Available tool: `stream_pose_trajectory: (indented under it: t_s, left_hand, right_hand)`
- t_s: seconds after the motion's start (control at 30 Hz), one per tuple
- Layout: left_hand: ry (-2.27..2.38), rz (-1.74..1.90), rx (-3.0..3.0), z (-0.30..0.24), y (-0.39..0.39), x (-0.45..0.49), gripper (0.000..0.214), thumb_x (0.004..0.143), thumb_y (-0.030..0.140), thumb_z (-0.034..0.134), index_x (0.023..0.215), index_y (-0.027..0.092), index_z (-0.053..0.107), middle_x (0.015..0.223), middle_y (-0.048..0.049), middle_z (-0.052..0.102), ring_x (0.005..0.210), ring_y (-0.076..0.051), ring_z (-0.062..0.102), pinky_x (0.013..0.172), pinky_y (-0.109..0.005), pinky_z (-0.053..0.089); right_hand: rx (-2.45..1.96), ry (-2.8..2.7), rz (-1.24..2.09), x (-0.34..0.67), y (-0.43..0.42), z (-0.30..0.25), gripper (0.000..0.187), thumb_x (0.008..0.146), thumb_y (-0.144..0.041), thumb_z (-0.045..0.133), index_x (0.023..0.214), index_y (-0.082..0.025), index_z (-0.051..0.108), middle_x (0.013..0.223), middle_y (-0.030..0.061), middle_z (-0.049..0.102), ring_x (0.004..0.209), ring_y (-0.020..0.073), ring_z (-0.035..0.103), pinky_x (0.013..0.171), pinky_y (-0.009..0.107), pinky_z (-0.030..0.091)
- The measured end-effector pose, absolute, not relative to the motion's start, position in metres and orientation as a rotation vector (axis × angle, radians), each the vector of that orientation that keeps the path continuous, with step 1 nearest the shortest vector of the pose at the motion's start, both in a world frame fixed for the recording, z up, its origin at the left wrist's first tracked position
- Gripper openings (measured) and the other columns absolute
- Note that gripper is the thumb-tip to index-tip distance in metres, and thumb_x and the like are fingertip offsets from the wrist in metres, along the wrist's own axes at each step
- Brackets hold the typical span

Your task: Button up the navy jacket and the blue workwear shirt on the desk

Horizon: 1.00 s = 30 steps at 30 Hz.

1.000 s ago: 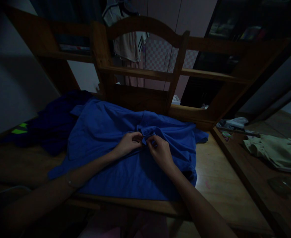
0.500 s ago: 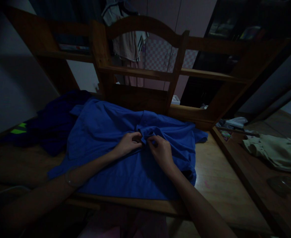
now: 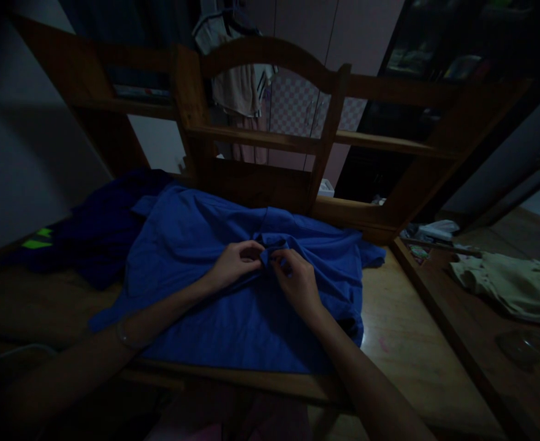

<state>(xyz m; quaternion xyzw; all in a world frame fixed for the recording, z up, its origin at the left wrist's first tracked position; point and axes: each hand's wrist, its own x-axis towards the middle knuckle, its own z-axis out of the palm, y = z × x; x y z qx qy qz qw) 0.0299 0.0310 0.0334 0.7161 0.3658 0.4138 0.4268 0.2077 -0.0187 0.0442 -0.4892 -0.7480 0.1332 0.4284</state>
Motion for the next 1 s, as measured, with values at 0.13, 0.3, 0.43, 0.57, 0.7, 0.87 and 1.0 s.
stream_pose_trajectory:
  t_s: [0.13, 0.3, 0.43, 0.57, 0.7, 0.87, 1.0]
  left_hand:
    - [0.884, 1.037, 1.801, 0.035, 0.03, 0.03, 0.022, 0.071, 0.02, 0.061, 0.092, 0.014, 0.064, 0.085, -0.0045, 0.068, 0.08, -0.016, 0.065, 0.074, -0.025, 0.052]
    - [0.857, 1.022, 1.809, 0.034, 0.027, 0.033, 0.022, 0.072, 0.022, 0.061, 0.092, 0.014, 0.065, 0.087, -0.0049, 0.068, 0.081, -0.016, 0.065, 0.076, -0.026, 0.052]
    - [0.859, 1.021, 1.772, 0.032, 0.026, 0.034, 0.023, 0.07, 0.022, 0.064, 0.092, 0.014, 0.065, 0.086, -0.0051, 0.069, 0.081, -0.017, 0.065, 0.076, -0.027, 0.053]
    - [0.808, 1.019, 1.632, 0.032, 0.025, 0.035, 0.023, 0.07, 0.022, 0.066, 0.092, 0.013, 0.065, 0.087, -0.0058, 0.069, 0.08, -0.017, 0.066, 0.077, -0.029, 0.054]
    - [0.838, 0.974, 1.351, 0.036, 0.022, 0.035, 0.028, 0.071, 0.026, 0.07, 0.092, 0.01, 0.063, 0.083, -0.0073, 0.068, 0.074, -0.017, 0.068, 0.073, -0.03, 0.056]
    - [0.847, 0.93, 1.13, 0.037, 0.023, 0.036, 0.031, 0.072, 0.035, 0.07, 0.09, 0.01, 0.064, 0.084, -0.0075, 0.068, 0.073, -0.015, 0.067, 0.075, -0.031, 0.057]
    - [0.895, 0.912, 1.12, 0.035, 0.026, 0.035, 0.035, 0.071, 0.042, 0.07, 0.084, 0.01, 0.064, 0.076, -0.0047, 0.065, 0.066, -0.013, 0.065, 0.069, -0.029, 0.058]
  right_hand:
    - [-1.219, -1.832, 0.392, 0.209, -0.02, 0.048, 0.016, 0.089, -0.03, 0.049, 0.094, -0.02, 0.06, 0.081, 0.0029, 0.064, 0.064, 0.0142, 0.058, 0.061, 0.026, 0.045]
    - [-1.243, -1.808, 0.511, 0.211, -0.018, 0.048, 0.022, 0.09, -0.037, 0.047, 0.09, -0.02, 0.06, 0.066, 0.0004, 0.061, 0.054, 0.0136, 0.057, 0.053, 0.024, 0.042]
    - [-1.226, -1.768, 0.636, 0.213, -0.014, 0.044, 0.024, 0.086, -0.042, 0.053, 0.088, -0.019, 0.059, 0.076, 0.0019, 0.065, 0.054, 0.0132, 0.059, 0.052, 0.024, 0.044]
    - [-1.176, -1.708, 0.805, 0.215, -0.008, 0.039, 0.027, 0.082, -0.045, 0.057, 0.089, -0.019, 0.058, 0.082, 0.0026, 0.064, 0.056, 0.0134, 0.06, 0.051, 0.024, 0.046]
    - [-1.176, -1.695, 0.89, 0.216, -0.004, 0.036, 0.03, 0.08, -0.047, 0.059, 0.087, -0.018, 0.058, 0.078, 0.002, 0.063, 0.055, 0.013, 0.06, 0.049, 0.023, 0.045]
    - [-1.22, -1.771, 0.762, 0.215, -0.007, 0.035, 0.026, 0.082, -0.044, 0.057, 0.087, -0.018, 0.058, 0.076, 0.0018, 0.064, 0.054, 0.0131, 0.06, 0.05, 0.024, 0.045]
    - [-1.249, -1.853, 0.594, 0.212, -0.011, 0.036, 0.018, 0.083, -0.036, 0.057, 0.087, -0.019, 0.058, 0.074, 0.0019, 0.064, 0.057, 0.014, 0.06, 0.053, 0.024, 0.045]
